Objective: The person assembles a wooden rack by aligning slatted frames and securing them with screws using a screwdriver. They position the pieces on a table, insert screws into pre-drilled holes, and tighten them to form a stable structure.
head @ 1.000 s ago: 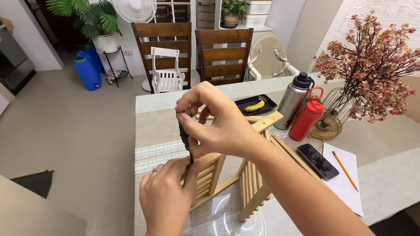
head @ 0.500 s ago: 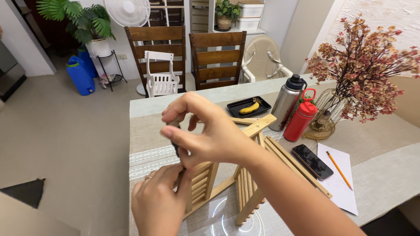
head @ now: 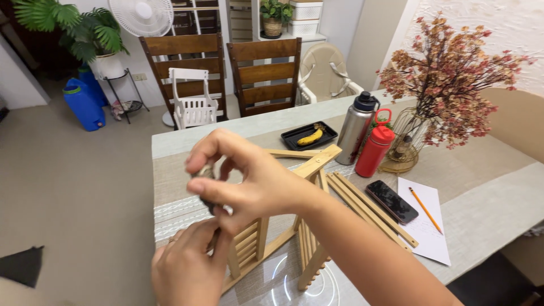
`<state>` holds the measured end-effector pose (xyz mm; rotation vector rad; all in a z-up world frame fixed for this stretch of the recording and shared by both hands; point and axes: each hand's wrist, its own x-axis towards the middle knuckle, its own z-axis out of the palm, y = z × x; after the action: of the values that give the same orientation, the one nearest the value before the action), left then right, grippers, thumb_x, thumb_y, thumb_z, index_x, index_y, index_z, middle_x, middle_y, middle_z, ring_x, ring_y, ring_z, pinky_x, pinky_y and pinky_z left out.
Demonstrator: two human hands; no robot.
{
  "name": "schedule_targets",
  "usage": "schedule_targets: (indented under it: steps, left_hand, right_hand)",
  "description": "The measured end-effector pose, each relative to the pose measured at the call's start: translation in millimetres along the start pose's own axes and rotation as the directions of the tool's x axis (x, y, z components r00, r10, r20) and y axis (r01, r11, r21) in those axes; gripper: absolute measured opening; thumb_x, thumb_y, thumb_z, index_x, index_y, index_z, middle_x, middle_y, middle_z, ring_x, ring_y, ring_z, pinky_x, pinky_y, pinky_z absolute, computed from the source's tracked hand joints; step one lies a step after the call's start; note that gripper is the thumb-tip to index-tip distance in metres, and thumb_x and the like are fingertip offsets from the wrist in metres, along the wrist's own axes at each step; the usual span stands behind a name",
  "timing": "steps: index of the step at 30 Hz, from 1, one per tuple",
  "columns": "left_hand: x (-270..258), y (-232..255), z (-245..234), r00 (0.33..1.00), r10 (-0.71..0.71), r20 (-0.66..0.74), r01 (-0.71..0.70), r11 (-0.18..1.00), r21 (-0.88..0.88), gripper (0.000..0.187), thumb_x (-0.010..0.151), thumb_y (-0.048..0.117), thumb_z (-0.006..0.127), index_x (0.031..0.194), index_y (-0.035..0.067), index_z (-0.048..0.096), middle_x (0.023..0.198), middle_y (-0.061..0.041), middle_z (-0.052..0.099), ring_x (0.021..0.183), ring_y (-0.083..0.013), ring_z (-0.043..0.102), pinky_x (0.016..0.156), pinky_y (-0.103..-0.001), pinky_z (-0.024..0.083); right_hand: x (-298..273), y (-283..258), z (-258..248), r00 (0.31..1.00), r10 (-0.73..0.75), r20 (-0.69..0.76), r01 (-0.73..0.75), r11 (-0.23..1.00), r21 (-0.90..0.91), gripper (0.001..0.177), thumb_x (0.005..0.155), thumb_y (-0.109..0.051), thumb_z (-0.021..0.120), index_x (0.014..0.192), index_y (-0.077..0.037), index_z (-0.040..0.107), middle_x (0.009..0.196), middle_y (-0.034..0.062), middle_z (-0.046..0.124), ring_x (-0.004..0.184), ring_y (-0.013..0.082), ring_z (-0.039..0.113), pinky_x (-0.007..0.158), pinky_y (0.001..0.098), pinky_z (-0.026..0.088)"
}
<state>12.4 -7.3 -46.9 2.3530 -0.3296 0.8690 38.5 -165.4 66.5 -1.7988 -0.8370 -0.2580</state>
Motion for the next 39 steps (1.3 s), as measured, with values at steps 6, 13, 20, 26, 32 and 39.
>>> schedule_targets:
  steps: [6,13,20,26,32,39]
  left_hand:
    - [-1,8,-5,0.999,-0.002,-0.038,-0.002,0.996,-0.085,0.018,0.082,0.031,0.077,0.079,0.013,0.077,0.078,-0.001,0.077,0.072,-0.0242,0.071,0.066,-0.042,0.047]
    - [2,11,-11,1.000,-0.012,-0.008,0.011,0.991,-0.131,0.021,0.083,0.032,0.077,0.079,0.012,0.078,0.076,-0.001,0.077,0.068,-0.0245,0.070,0.062,-0.043,0.045]
    - [3,11,-12,0.999,-0.036,0.037,0.040,0.990,-0.138,0.022,0.083,0.033,0.076,0.079,0.011,0.079,0.075,-0.002,0.077,0.068,-0.0244,0.070,0.063,-0.044,0.045]
    - [2,10,-11,1.000,-0.020,0.011,0.022,0.990,-0.140,0.023,0.085,0.033,0.076,0.081,0.010,0.079,0.078,-0.002,0.079,0.070,-0.0239,0.071,0.066,-0.042,0.047]
    - [4,12,-13,0.998,-0.044,0.049,0.049,0.991,-0.127,0.024,0.084,0.033,0.076,0.080,0.010,0.079,0.077,-0.002,0.079,0.070,-0.0238,0.071,0.065,-0.043,0.047]
    - [2,11,-12,0.999,-0.023,0.026,0.026,0.992,-0.122,0.026,0.085,0.034,0.076,0.081,0.009,0.079,0.078,-0.002,0.078,0.070,-0.0234,0.070,0.065,-0.042,0.047]
  right_hand:
    - [4,8,-1,0.996,0.031,-0.078,-0.032,0.999,-0.021,0.017,0.098,-0.012,0.072,0.110,-0.007,0.062,0.101,-0.0019,0.062,0.088,0.0053,0.057,0.074,0.0236,0.052]
    - [3,8,-2,0.967,0.234,-0.099,-0.222,0.968,0.118,0.018,0.094,-0.007,0.069,0.110,-0.003,0.060,0.092,-0.0007,0.060,0.080,0.0047,0.054,0.058,0.0252,0.050]
    - [6,11,3,0.989,0.117,-0.089,-0.112,0.992,0.057,0.015,0.098,-0.007,0.068,0.110,-0.002,0.061,0.094,-0.0017,0.060,0.078,0.0036,0.051,0.064,0.0207,0.047]
    - [9,12,3,0.978,0.182,-0.100,-0.170,0.978,0.118,0.015,0.096,-0.009,0.071,0.102,-0.002,0.060,0.083,-0.0027,0.060,0.071,0.0032,0.052,0.054,0.0213,0.046]
    - [8,-2,-4,0.976,0.217,-0.019,-0.212,0.965,0.154,0.015,0.094,-0.009,0.063,0.108,-0.005,0.059,0.107,-0.0061,0.071,0.087,0.0001,0.061,0.072,0.0196,0.056]
    - [9,-1,10,0.970,0.167,-0.178,-0.179,0.983,-0.049,0.019,0.094,-0.009,0.074,0.106,-0.003,0.061,0.084,-0.0015,0.054,0.071,0.0052,0.049,0.057,0.0223,0.044]
